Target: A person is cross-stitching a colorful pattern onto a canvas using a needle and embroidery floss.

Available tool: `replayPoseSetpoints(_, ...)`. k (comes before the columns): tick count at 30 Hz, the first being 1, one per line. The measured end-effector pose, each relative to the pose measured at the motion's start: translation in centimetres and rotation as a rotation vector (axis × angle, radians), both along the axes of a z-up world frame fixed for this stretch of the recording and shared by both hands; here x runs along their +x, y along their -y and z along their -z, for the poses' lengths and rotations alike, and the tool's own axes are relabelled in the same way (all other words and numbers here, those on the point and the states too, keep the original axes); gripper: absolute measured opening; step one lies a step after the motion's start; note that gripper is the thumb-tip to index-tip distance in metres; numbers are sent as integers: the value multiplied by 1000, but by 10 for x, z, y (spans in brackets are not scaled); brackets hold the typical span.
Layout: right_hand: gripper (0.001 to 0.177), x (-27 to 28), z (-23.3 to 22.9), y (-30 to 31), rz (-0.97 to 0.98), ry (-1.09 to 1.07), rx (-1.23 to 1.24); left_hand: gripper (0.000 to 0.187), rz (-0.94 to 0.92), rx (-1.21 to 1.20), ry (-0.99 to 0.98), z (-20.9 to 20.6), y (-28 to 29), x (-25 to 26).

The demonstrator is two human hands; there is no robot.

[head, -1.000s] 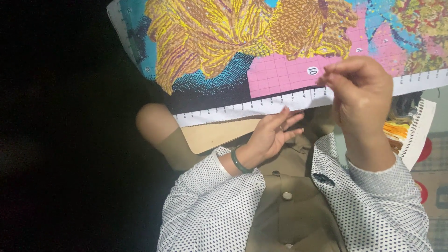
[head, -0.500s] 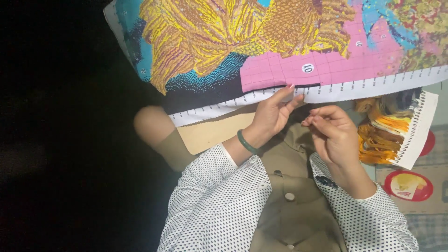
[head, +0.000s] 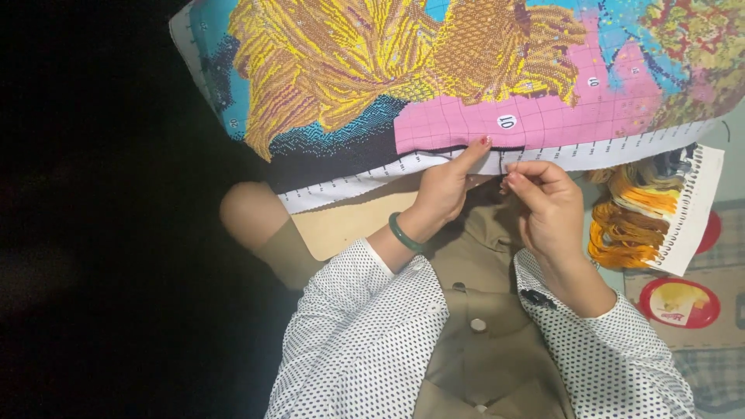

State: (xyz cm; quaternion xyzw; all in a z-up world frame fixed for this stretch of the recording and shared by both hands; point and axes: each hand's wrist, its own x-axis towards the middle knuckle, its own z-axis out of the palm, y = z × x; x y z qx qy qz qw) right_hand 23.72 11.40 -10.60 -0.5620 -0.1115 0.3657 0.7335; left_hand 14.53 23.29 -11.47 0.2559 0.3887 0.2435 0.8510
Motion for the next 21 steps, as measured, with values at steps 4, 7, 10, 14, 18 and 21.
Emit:
replayPoseSetpoints(4, 14, -5, 5, -8, -25, -99, 70, 26, -1, 89, -38, 0, -1, -5)
replayPoseSetpoints(7, 17, -19, -9, -12, -52, -173, 104, 31, 6, 51, -31, -42, -4, -4)
replayPoseSetpoints(10, 16, -27, -6, -11, -107, -211, 92, 44, 18, -4, -21, -78, -5, -1)
replayPoseSetpoints(14, 16, -29, -10, -12, -105, -239, 88, 40, 2, -71, -4, -47, 2, 0)
replayPoseSetpoints(18, 15, -15, 7, -6, -99, -126, 49, 33, -19, -66, 6, -40, 2, 4)
replayPoseSetpoints(21, 18, -8, 6, -7, -79, -49, 21, 34, 15, -36, -30, -1, 2, 6)
